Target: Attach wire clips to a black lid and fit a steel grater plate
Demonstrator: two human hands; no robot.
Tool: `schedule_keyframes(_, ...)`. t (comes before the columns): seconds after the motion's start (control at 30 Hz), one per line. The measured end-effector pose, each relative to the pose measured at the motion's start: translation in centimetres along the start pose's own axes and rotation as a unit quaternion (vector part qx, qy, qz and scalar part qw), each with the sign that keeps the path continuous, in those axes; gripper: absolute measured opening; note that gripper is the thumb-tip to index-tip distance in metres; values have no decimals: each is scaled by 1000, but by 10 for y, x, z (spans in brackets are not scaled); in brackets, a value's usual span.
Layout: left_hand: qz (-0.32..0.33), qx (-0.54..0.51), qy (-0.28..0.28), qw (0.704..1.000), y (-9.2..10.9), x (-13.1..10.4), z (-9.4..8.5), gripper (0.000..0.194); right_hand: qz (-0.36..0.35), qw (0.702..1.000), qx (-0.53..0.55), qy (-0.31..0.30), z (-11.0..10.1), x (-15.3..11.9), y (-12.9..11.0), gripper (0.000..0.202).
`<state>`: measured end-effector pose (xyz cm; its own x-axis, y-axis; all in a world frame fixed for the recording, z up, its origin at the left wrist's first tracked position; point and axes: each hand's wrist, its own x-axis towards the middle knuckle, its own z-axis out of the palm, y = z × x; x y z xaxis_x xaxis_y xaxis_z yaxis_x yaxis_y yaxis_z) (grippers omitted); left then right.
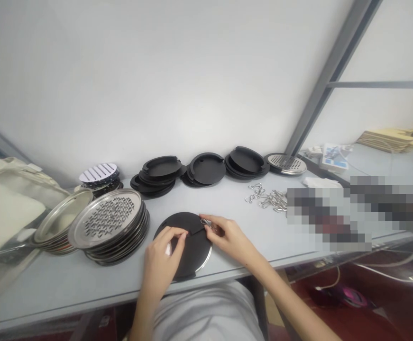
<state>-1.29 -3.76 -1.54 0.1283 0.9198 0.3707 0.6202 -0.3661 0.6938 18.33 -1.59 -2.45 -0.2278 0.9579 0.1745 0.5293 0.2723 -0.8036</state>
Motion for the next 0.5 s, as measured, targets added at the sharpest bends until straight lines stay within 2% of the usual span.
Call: schedule_keyframes(0.5, 6, 2, 4, 1000, -1, -1, 0, 18, -6, 1000, -30, -4, 0, 1, 2, 42)
